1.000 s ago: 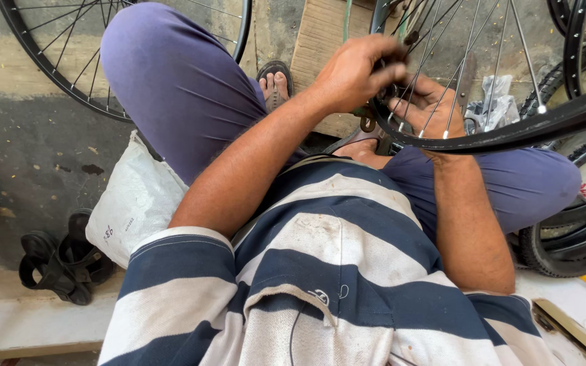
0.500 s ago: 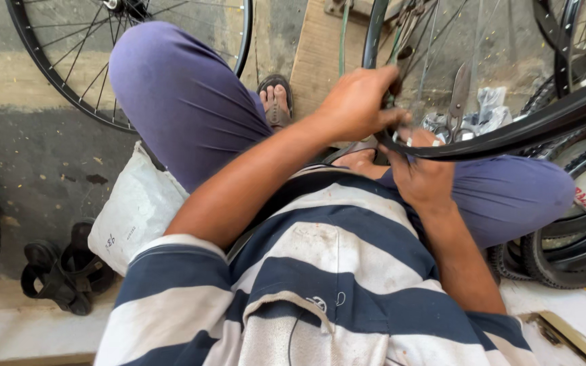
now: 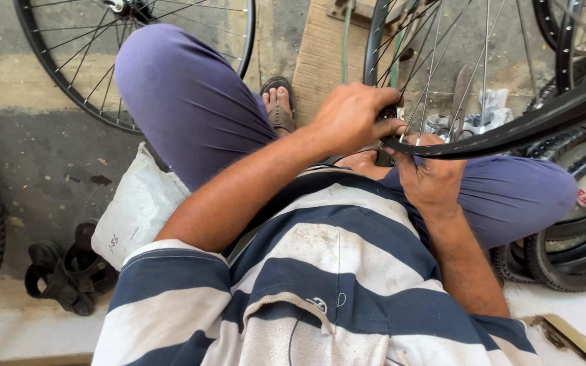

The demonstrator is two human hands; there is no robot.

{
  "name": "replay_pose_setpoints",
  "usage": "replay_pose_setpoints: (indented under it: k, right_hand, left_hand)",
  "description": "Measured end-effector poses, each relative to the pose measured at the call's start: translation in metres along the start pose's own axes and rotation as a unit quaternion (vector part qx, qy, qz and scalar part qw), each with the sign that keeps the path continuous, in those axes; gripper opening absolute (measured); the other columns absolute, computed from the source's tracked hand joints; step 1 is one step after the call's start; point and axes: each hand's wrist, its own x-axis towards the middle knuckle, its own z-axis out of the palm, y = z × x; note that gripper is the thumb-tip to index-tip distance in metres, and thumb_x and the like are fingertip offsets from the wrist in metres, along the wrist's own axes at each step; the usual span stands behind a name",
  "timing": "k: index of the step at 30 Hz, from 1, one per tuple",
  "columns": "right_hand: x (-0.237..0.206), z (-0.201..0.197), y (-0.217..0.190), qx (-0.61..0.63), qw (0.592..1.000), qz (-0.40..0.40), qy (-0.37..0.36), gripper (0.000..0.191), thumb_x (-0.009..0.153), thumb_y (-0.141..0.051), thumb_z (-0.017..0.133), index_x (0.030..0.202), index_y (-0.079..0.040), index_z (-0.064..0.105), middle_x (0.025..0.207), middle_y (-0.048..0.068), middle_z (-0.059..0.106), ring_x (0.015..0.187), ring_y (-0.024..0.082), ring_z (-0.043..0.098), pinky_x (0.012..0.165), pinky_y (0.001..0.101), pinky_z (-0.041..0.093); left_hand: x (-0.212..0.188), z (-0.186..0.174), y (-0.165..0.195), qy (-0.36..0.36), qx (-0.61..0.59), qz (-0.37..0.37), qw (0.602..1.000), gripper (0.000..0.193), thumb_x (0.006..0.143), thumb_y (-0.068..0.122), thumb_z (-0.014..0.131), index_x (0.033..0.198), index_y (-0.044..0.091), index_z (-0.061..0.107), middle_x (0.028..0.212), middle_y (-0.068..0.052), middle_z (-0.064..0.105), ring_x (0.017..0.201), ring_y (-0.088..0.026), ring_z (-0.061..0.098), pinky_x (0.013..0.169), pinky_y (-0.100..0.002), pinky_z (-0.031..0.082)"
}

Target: The person sits on the ground with a bicycle wheel held in their lap and uses a small spoke wrench to turn spoke nipples around the rim, working around the wheel section by section. They steady the wheel with one hand while rotating the tool with the other and reposition the wheel between adjustments.

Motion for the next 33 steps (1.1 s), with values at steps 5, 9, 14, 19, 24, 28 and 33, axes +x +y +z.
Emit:
replay_pose_setpoints:
  k: [5, 9, 14, 19, 24, 28, 33]
  right_hand:
    - [-0.003, -0.004, 0.000, 0.024, 1.000, 0.010, -0.005, 0.012, 0.100, -0.009, 0.082, 0.106, -0.002, 0.073, 0.099, 0.012, 0.073, 0.086, 0.027, 0.073, 0.075, 0.0363, 0.055]
    - [-0.004, -0.019, -0.009, 0.036, 0.999, 0.036, -0.003, 0.016, 0.102, -0.012, 0.082, 0.112, -0.002, 0.075, 0.103, 0.012, 0.075, 0.089, 0.026, 0.076, 0.079, 0.0339, 0.057]
    - [-0.003, -0.034, -0.016, 0.006, 0.999, 0.033, 0.002, 0.020, 0.102, -0.014, 0.085, 0.113, -0.001, 0.075, 0.100, 0.013, 0.076, 0.091, 0.026, 0.075, 0.080, 0.0323, 0.056]
    - [-0.005, -0.044, -0.019, 0.039, 0.998, 0.044, 0.021, 0.018, 0.107, -0.016, 0.084, 0.114, -0.001, 0.076, 0.102, 0.012, 0.077, 0.092, 0.024, 0.076, 0.082, 0.0300, 0.057]
    - [-0.005, -0.041, -0.016, 0.044, 0.998, 0.039, 0.018, 0.018, 0.107, -0.015, 0.083, 0.113, -0.001, 0.075, 0.101, 0.012, 0.077, 0.092, 0.022, 0.076, 0.081, 0.0297, 0.057]
    - [-0.004, -0.035, -0.013, 0.057, 0.997, 0.045, 0.034, 0.020, 0.103, -0.015, 0.083, 0.115, -0.002, 0.075, 0.102, 0.012, 0.077, 0.087, 0.022, 0.075, 0.075, 0.0293, 0.056]
    - [-0.007, -0.019, -0.006, 0.069, 0.997, 0.034, 0.024, 0.017, 0.103, -0.012, 0.081, 0.114, 0.000, 0.074, 0.105, 0.013, 0.076, 0.095, 0.024, 0.076, 0.081, 0.0306, 0.058]
  left_hand:
    - [0.005, 0.006, -0.023, 0.098, -0.254, -0.018, 0.962, 0.039, 0.094, 0.029, 0.076, 0.122, 0.004, 0.067, 0.097, -0.014, 0.078, 0.088, -0.026, 0.077, 0.078, -0.037, 0.061]
    - [0.012, 0.014, -0.043, 0.021, -0.225, -0.078, 0.971, 0.038, 0.092, 0.026, 0.076, 0.123, 0.005, 0.069, 0.092, -0.010, 0.078, 0.081, -0.017, 0.075, 0.073, -0.034, 0.060]
    - [0.010, 0.023, -0.054, -0.057, -0.306, -0.013, 0.950, 0.045, 0.096, 0.021, 0.077, 0.133, -0.001, 0.064, 0.111, -0.010, 0.078, 0.100, -0.016, 0.073, 0.090, -0.034, 0.058]
    - [0.017, 0.014, -0.062, -0.166, -0.451, 0.022, 0.877, 0.049, 0.097, 0.016, 0.076, 0.139, -0.002, 0.059, 0.127, -0.010, 0.074, 0.119, -0.017, 0.070, 0.106, -0.034, 0.056]
    - [0.017, 0.009, -0.054, -0.162, -0.457, 0.029, 0.874, 0.044, 0.094, 0.018, 0.079, 0.131, 0.000, 0.065, 0.119, -0.008, 0.076, 0.113, -0.017, 0.071, 0.103, -0.033, 0.058]
    - [0.018, 0.007, -0.045, -0.136, -0.356, -0.033, 0.924, 0.041, 0.084, 0.030, 0.085, 0.110, 0.004, 0.067, 0.095, -0.006, 0.074, 0.089, -0.018, 0.071, 0.077, -0.038, 0.061]
    - [0.025, 0.025, -0.033, 0.020, -0.064, -0.011, 0.998, 0.053, 0.077, 0.050, 0.088, 0.089, 0.006, 0.063, 0.082, -0.012, 0.071, 0.081, -0.034, 0.069, 0.069, -0.047, 0.051]
